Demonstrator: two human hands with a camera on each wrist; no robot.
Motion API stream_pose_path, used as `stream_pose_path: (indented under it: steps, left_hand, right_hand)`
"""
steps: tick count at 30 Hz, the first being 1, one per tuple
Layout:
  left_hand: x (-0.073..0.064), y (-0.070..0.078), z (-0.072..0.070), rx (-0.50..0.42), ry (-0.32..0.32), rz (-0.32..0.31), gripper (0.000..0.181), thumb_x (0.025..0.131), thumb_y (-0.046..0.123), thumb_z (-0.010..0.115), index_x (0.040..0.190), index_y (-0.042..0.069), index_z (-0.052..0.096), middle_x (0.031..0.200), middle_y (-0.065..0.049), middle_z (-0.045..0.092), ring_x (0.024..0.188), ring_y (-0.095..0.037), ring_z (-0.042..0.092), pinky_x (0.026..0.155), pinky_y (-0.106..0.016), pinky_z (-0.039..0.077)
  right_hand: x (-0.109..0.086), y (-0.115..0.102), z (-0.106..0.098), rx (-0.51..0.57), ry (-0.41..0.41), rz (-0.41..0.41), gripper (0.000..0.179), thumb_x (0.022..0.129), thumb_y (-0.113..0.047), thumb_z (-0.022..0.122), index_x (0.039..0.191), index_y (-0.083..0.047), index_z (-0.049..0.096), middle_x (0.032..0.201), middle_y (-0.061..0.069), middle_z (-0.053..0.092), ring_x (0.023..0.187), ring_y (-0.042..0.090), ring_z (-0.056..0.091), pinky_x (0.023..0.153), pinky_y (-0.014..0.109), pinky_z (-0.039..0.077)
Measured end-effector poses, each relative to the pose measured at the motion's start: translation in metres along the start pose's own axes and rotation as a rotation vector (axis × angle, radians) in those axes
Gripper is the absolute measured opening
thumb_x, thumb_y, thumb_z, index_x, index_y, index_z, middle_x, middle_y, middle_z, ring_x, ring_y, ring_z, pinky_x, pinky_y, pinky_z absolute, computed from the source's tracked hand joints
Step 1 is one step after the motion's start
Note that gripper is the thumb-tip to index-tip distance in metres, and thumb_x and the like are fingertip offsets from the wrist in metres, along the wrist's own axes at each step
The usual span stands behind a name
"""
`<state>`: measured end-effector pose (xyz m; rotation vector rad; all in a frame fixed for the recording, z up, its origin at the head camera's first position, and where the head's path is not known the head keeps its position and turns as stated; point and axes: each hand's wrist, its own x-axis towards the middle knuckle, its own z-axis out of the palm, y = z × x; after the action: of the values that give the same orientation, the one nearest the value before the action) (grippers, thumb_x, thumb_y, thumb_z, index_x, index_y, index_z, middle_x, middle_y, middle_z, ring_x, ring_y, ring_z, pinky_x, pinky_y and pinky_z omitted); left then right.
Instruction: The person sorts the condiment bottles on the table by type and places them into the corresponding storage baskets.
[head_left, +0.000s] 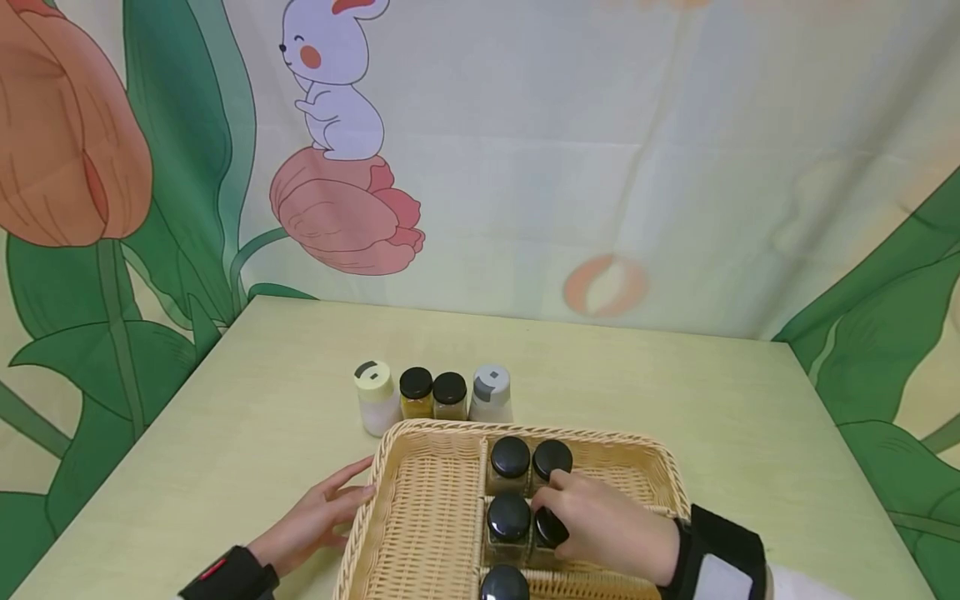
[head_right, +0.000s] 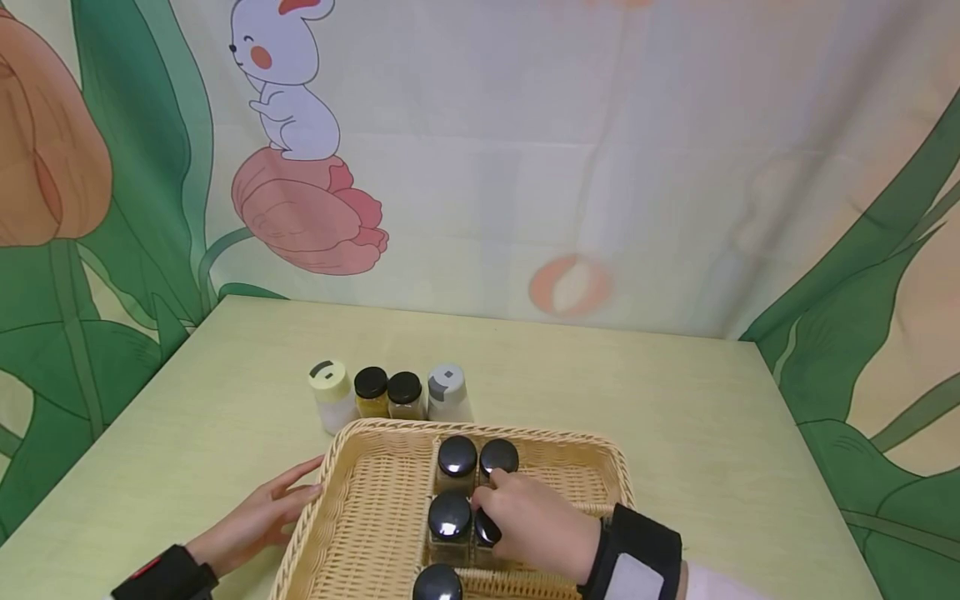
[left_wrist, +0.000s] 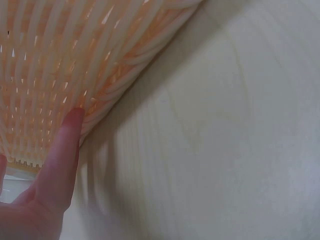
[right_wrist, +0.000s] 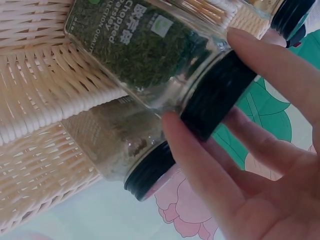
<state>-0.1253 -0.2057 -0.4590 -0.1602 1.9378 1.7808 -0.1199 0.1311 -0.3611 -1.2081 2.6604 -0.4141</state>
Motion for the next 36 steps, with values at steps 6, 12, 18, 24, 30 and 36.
stream_pose_path:
  steps: [6, 12, 18, 24, 30, 36]
  left_hand:
    - [-0.0002, 0.0008, -0.0005, 0.0, -0.006, -0.001, 0.068, 0.087, 0.042, 0.05, 0.138, 0.014, 0.016, 0.131, -0.03, 0.034, 0.101, -0.033, 0.052, 0.075, -0.053, 0.049]
    - [0.0001, 0.0002, -0.0012, 0.0, -0.009, 0.003, 0.067, 0.087, 0.041, 0.05, 0.138, 0.014, 0.016, 0.131, -0.029, 0.035, 0.101, -0.033, 0.052, 0.074, -0.053, 0.05]
    - [-0.0006, -0.0002, -0.0014, 0.0, -0.011, 0.01, 0.068, 0.087, 0.041, 0.05, 0.138, 0.013, 0.016, 0.13, -0.029, 0.037, 0.1, -0.032, 0.053, 0.074, -0.053, 0.05]
    - [0.0002, 0.0012, -0.0022, -0.005, -0.026, 0.017, 0.067, 0.088, 0.04, 0.049, 0.138, 0.013, 0.015, 0.129, -0.029, 0.038, 0.101, -0.033, 0.052, 0.074, -0.054, 0.049]
    - [-0.0003, 0.0003, -0.0016, -0.003, -0.018, 0.007, 0.067, 0.087, 0.041, 0.05, 0.138, 0.013, 0.016, 0.131, -0.03, 0.034, 0.102, -0.033, 0.052, 0.074, -0.054, 0.049]
    - [-0.0003, 0.0001, -0.0003, -0.001, -0.008, 0.002, 0.068, 0.087, 0.042, 0.05, 0.138, 0.014, 0.016, 0.131, -0.03, 0.035, 0.101, -0.033, 0.052, 0.074, -0.053, 0.05]
  right_hand:
    - [0.0002, 0.0003, 0.0014, 0.006, -0.004, 0.012, 0.04, 0.059, -0.012, 0.078, 0.094, -0.008, 0.061, 0.08, 0.001, 0.051, 0.066, 0.008, 0.051, 0.058, 0.021, 0.049]
    - [0.0007, 0.0015, 0.0028, -0.001, 0.002, 0.009, 0.04, 0.059, -0.013, 0.078, 0.094, -0.008, 0.061, 0.078, -0.001, 0.05, 0.066, 0.007, 0.05, 0.059, 0.021, 0.05]
    - [0.0005, 0.0026, 0.0027, 0.007, 0.011, 0.003, 0.039, 0.059, -0.012, 0.078, 0.094, -0.008, 0.06, 0.077, -0.001, 0.049, 0.065, 0.007, 0.049, 0.058, 0.021, 0.049]
    - [0.0009, 0.0056, 0.0031, 0.029, 0.011, 0.023, 0.039, 0.06, -0.012, 0.078, 0.095, -0.009, 0.061, 0.077, 0.0, 0.05, 0.066, 0.008, 0.051, 0.059, 0.022, 0.05]
    - [0.0, 0.0069, 0.0042, 0.043, 0.011, 0.011, 0.042, 0.06, -0.013, 0.078, 0.097, -0.009, 0.06, 0.079, 0.001, 0.05, 0.068, 0.009, 0.052, 0.059, 0.022, 0.05]
    - [-0.0042, 0.0082, 0.0005, 0.116, 0.01, 0.005, 0.041, 0.066, -0.018, 0.075, 0.102, -0.009, 0.058, 0.088, 0.003, 0.053, 0.072, 0.011, 0.053, 0.059, 0.023, 0.05]
